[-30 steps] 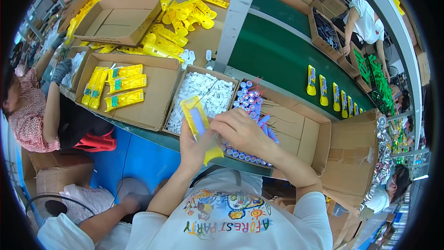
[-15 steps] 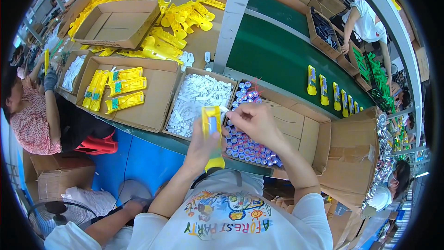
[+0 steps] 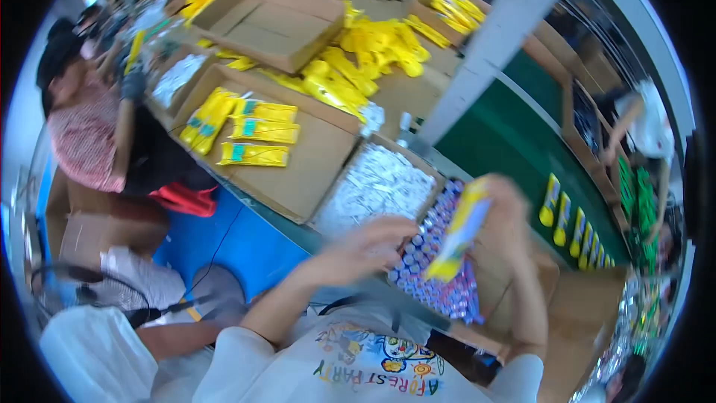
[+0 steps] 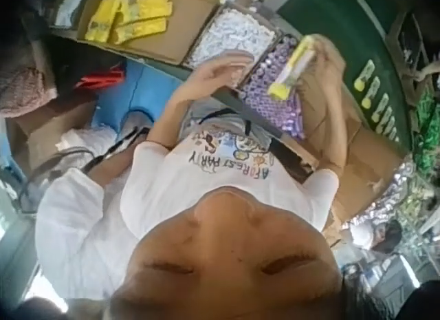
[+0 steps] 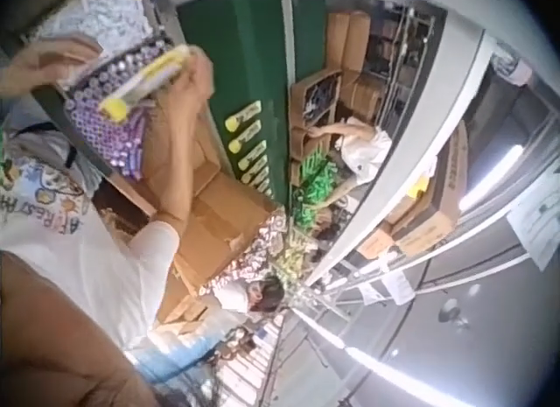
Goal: Assembling small handheld flashlights by inserting batteries and internal electronic components into yellow plastic casings.
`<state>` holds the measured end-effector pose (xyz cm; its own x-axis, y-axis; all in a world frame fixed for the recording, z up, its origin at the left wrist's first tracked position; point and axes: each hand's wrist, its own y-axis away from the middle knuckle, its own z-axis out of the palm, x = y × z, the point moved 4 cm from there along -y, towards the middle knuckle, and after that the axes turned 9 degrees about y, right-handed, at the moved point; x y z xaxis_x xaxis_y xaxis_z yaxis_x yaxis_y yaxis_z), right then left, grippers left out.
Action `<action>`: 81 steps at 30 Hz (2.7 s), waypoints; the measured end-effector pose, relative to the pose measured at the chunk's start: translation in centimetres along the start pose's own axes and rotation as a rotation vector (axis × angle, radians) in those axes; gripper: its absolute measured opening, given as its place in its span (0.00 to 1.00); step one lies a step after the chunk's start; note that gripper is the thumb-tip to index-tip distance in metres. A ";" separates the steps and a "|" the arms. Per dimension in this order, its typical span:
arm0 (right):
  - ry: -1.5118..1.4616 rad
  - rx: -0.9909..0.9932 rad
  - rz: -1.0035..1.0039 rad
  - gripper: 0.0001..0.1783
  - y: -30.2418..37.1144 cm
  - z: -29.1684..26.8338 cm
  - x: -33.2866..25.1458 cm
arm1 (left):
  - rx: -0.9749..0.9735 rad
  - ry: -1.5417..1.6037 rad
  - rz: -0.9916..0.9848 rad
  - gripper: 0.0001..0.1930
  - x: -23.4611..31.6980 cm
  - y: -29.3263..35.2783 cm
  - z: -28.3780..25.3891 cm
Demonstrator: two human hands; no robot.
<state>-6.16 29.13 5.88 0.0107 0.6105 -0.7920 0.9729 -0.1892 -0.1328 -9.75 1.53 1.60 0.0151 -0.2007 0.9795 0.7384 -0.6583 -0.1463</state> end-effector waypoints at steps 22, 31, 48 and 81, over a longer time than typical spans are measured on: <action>0.537 -0.037 -0.207 0.15 5.7 -4.9 -0.3 | 0.227 -1.506 -0.017 0.28 4.6 -5.8 -24.3; 0.650 0.093 -0.638 0.22 8.4 3.7 -8.3 | 0.042 0.926 -0.671 0.18 -0.7 -2.1 5.1; 0.787 -0.079 -0.947 0.11 11.7 4.8 -6.1 | 0.046 0.698 -0.618 0.24 0.1 -0.1 7.3; 0.397 -0.206 0.465 0.10 8.9 0.5 9.2 | -0.084 0.344 -0.254 0.23 -2.2 0.9 9.9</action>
<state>2.45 32.71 -2.87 0.4881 0.7460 -0.4531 0.8701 -0.3751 0.3196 -2.48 8.56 0.70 -0.3962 -0.2452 0.8848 0.6316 -0.7722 0.0689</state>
